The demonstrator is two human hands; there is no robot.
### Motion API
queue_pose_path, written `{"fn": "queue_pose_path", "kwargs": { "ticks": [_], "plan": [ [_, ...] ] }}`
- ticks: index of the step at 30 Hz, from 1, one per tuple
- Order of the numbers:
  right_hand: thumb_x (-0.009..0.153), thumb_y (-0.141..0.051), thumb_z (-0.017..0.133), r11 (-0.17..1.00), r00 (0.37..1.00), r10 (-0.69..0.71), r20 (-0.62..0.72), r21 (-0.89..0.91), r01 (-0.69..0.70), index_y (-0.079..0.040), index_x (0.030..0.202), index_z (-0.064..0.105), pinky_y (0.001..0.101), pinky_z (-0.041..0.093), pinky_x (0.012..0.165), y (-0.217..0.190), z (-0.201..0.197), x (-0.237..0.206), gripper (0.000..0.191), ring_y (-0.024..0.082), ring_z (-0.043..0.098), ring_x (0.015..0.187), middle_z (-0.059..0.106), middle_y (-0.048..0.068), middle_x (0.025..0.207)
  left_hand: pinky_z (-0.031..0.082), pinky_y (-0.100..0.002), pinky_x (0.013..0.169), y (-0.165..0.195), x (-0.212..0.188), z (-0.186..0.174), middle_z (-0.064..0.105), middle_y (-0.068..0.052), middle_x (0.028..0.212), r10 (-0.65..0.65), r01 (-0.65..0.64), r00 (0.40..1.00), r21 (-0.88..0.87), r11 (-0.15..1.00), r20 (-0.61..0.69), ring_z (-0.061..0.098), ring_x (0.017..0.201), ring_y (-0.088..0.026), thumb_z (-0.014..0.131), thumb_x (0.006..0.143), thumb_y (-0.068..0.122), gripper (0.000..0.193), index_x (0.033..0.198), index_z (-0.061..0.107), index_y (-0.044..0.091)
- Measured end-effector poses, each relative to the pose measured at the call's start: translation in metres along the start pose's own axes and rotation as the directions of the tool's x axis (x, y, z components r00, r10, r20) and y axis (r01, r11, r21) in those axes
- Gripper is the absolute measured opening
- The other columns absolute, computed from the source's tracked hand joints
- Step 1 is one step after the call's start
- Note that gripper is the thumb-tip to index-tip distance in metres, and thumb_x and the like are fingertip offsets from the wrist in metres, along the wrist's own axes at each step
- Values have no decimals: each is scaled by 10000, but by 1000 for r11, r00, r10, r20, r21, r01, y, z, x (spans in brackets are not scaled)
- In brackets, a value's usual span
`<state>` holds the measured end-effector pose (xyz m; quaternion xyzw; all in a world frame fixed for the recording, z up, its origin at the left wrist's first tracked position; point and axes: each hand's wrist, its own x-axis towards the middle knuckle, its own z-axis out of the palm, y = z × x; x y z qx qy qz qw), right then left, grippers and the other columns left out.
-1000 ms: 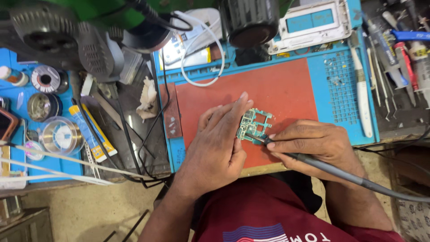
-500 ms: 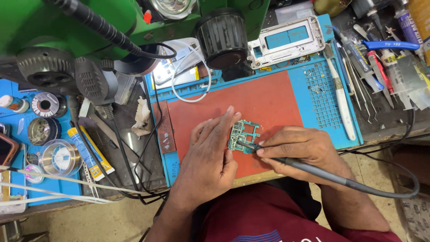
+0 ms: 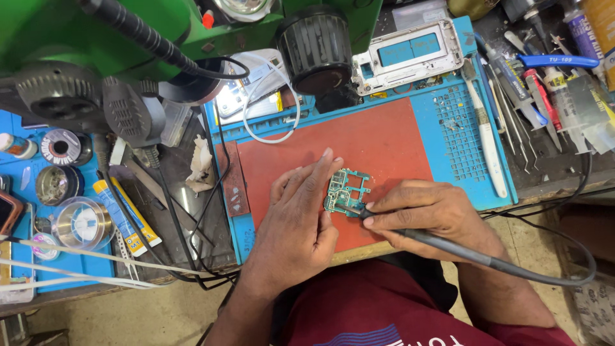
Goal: The person solders a small green circuit board on a red mat using a soldering iron and solder wire. They hold the board with the left hand and apply solder with the right hand, working on multiple points on the board.
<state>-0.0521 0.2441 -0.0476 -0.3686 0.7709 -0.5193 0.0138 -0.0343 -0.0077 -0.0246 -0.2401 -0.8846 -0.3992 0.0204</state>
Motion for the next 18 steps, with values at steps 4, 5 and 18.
{"fn": "queue_pose_path", "kwargs": {
  "ticks": [4,5,18],
  "plan": [
    [754,-46,826,999,999,23,27,-40,-22,-95,1005,811,314,630,807,1,-1,-2,256,214,760,966,776,65,1047,313,-467,1230,-3,-2,1,547,-116,1524,5,-5,1000,-2,1000,-2,501,1424,-304,592,803,-7,861,1599,265,-4],
    [758,-41,819,999,1000,11,23,-42,-10,-97,1009,807,318,629,827,1,-1,-3,257,224,758,988,770,64,1047,314,-465,1233,-3,-4,1,547,-114,1529,-3,3,1000,-11,1000,1,501,1429,-302,591,807,-6,861,1603,263,-3],
    [720,-52,836,997,999,28,37,-69,-25,-100,1005,808,284,618,721,1,1,-3,290,188,755,862,779,74,1028,308,-467,1256,-9,-7,1,519,-115,1565,18,-18,1000,-2,1000,2,482,1473,-289,585,824,-9,870,1619,232,5]
  ]
}}
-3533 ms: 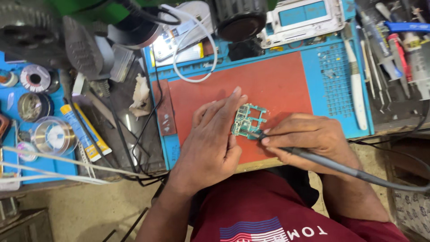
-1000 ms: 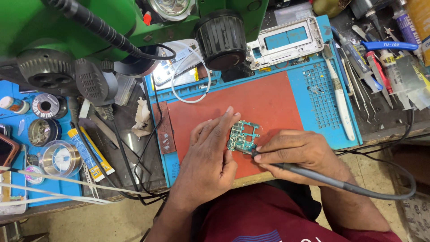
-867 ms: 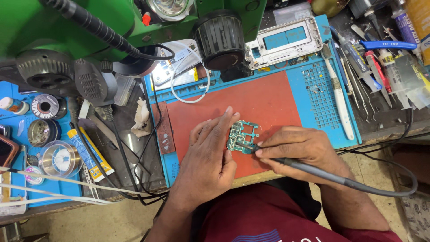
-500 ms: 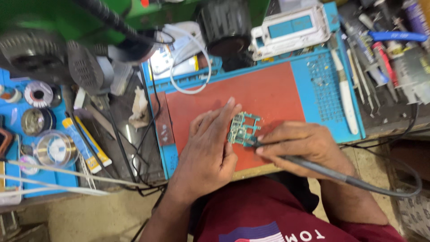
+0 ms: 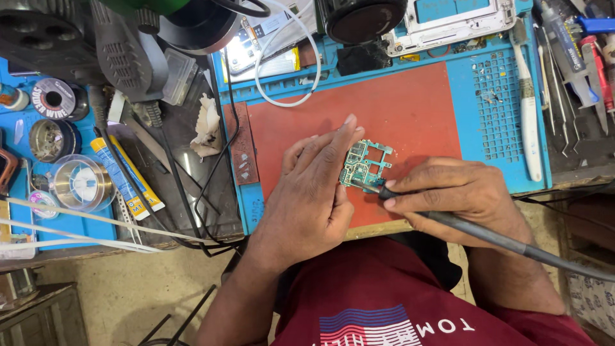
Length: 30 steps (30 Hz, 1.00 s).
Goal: The person solders a small green circuit board on a red mat using a soldering iron and solder wire. They hold the board with the left hand and apply solder with the right hand, working on multiple points on the board.
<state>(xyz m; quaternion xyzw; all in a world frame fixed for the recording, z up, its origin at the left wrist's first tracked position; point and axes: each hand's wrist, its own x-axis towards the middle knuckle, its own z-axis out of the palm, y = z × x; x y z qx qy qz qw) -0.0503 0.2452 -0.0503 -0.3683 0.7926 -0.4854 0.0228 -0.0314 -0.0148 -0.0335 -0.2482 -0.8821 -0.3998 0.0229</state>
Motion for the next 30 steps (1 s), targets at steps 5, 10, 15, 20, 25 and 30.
{"fn": "queue_pose_path", "kwargs": {
  "ticks": [5,10,15,20,25,30],
  "plan": [
    [742,-58,837,1000,1000,-7,-8,26,7,-104,1007,800,283,628,743,1,1,1,272,188,762,885,775,74,1031,309,-469,1261,0,0,1,519,-112,1565,-3,3,1000,-6,1000,-5,488,1468,-285,583,821,-15,869,1619,239,7],
    [758,-63,845,1000,1000,16,-21,15,-16,-111,1008,806,272,630,733,1,2,1,257,178,763,881,778,65,1036,308,-472,1255,0,0,0,516,-122,1563,-9,9,1000,-4,1000,-1,486,1465,-294,580,810,-17,869,1612,248,6],
    [754,-76,846,999,1000,21,-18,47,-21,-119,1011,805,270,632,738,2,1,0,264,176,766,889,778,53,1040,306,-475,1257,0,0,1,513,-124,1568,-9,9,1000,-7,1000,-5,484,1469,-293,583,813,-18,866,1611,248,5],
    [745,-76,846,1000,1000,-14,-3,5,14,-117,1017,803,280,633,752,3,1,0,278,188,763,903,775,61,1049,307,-473,1257,1,0,1,510,-127,1568,-9,9,1000,-2,1000,-5,485,1467,-293,584,815,-18,858,1607,258,8],
    [740,-66,850,1000,999,30,-17,-4,-30,-117,1003,811,268,628,725,2,2,0,271,175,764,875,784,64,1033,308,-473,1257,0,0,1,513,-123,1568,-8,8,1000,-8,1000,-3,488,1465,-293,582,816,-22,858,1609,255,3],
    [768,-64,840,1000,999,19,-48,20,-18,-110,1017,793,284,637,787,1,1,1,257,190,765,944,773,68,1043,307,-474,1258,0,0,1,508,-127,1572,-6,6,1000,-4,1000,-5,488,1468,-294,584,812,-24,857,1605,262,8]
  ]
}}
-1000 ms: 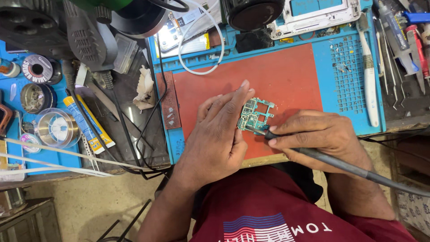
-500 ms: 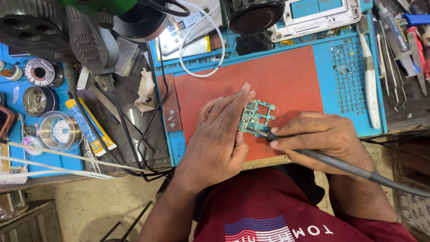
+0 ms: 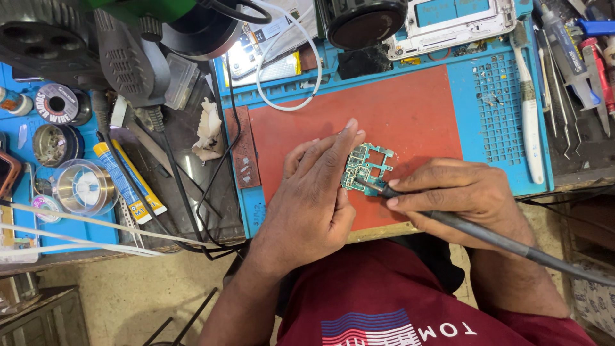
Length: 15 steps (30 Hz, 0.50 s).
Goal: The person solders a small green circuit board on a red mat using a soldering iron and solder wire. They hold the board with the left hand and apply solder with the right hand, working on multiple points on the board.
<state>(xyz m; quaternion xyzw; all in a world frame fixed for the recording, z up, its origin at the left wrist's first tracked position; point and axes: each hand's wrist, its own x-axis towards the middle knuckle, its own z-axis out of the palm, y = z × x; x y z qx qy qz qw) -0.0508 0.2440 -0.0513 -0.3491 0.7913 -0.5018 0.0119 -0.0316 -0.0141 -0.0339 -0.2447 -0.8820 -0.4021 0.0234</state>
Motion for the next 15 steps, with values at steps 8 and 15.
{"fn": "queue_pose_path", "kwargs": {
  "ticks": [8,15],
  "plan": [
    [763,-34,847,998,998,55,-36,8,-54,-80,987,800,251,619,678,-4,3,1,233,164,766,825,782,88,975,304,-477,1256,0,0,0,512,-127,1564,-4,4,1000,-1,1000,2,491,1463,-293,579,811,-23,851,1602,266,4],
    [761,-21,847,998,997,62,-54,11,-62,-58,991,794,244,606,647,-5,4,3,238,151,757,782,787,103,951,304,-476,1257,0,0,0,504,-130,1572,4,-4,1000,0,1000,2,488,1465,-293,580,813,-22,847,1600,269,0]
  ]
}}
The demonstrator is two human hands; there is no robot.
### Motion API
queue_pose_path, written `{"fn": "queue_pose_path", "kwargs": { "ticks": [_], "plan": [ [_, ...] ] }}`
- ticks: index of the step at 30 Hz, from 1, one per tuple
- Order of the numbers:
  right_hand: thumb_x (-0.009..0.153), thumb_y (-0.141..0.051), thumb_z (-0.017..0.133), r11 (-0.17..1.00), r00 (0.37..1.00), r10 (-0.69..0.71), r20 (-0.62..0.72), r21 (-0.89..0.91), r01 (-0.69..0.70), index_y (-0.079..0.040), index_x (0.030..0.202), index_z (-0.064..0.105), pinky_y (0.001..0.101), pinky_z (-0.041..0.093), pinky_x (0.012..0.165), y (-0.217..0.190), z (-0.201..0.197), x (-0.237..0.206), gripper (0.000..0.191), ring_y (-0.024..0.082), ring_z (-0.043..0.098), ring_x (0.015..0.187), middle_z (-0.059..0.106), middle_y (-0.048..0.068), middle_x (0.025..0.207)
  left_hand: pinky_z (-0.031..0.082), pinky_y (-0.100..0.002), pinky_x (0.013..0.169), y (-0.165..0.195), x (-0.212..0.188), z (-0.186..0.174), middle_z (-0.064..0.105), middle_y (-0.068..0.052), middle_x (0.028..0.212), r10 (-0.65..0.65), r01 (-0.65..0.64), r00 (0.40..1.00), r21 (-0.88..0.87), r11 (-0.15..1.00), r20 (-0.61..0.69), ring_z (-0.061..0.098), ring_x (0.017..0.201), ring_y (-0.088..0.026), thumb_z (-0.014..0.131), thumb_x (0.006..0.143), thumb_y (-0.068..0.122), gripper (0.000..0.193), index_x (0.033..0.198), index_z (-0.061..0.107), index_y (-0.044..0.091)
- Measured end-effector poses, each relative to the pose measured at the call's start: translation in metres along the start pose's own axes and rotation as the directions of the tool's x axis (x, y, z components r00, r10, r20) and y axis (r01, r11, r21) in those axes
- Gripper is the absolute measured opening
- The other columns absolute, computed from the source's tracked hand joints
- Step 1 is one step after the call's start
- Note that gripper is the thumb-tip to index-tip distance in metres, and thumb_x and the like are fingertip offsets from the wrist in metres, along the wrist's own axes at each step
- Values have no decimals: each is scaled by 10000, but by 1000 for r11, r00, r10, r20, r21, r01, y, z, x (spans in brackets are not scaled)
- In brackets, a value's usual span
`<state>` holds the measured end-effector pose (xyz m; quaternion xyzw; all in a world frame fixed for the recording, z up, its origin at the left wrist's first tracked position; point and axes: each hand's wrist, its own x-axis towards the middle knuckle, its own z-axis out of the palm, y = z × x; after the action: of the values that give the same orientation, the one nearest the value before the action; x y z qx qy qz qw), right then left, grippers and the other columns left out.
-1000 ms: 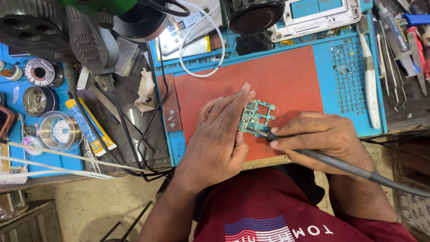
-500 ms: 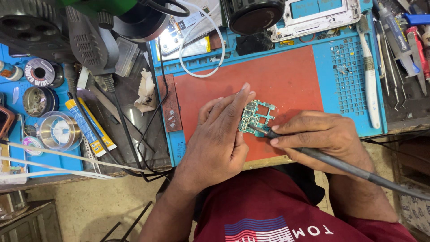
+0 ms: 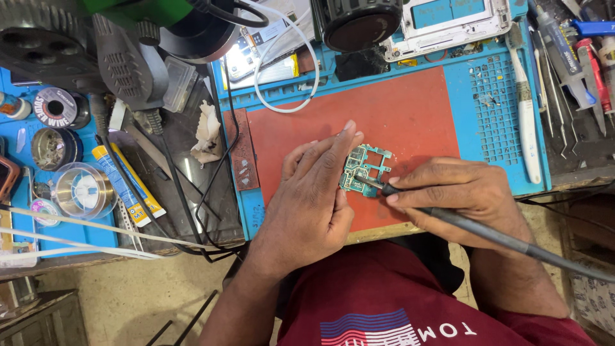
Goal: The person solders a small green circuit board on a red mat using a soldering iron and solder wire. They hold the board with the left hand and apply solder with the right hand, working on multiple points on the board.
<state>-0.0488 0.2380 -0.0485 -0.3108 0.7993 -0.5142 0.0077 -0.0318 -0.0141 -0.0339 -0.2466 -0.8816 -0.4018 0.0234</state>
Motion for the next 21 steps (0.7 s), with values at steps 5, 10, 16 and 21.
{"fn": "queue_pose_path", "kwargs": {
  "ticks": [5,10,16,21],
  "plan": [
    [764,-21,849,1000,999,22,-32,18,-21,-46,1007,784,250,613,666,-2,1,0,253,162,766,817,779,99,945,308,-476,1254,0,0,-1,490,-141,1584,0,0,1000,5,1000,0,487,1464,-297,582,808,-23,839,1592,285,5],
    [777,-14,843,999,999,27,-45,23,-26,-44,1012,777,254,616,683,-5,0,1,247,173,769,838,774,95,941,310,-472,1257,1,0,-1,486,-142,1591,3,-3,1000,0,1000,-2,490,1468,-295,581,812,-26,835,1593,286,6],
    [772,-16,850,1000,999,11,-36,11,-11,-54,999,784,255,612,670,-5,1,2,240,171,763,816,773,88,926,310,-475,1257,1,0,-1,475,-153,1599,3,-3,1000,1,1000,-3,489,1468,-301,579,810,-29,831,1590,295,5],
    [784,-15,843,1000,999,-15,-40,3,15,-44,1012,775,265,628,719,-4,1,2,241,193,774,881,769,107,979,309,-476,1256,1,0,-1,478,-156,1593,-7,7,1000,2,1000,2,487,1465,-301,581,806,-26,836,1591,293,10]
  ]
}}
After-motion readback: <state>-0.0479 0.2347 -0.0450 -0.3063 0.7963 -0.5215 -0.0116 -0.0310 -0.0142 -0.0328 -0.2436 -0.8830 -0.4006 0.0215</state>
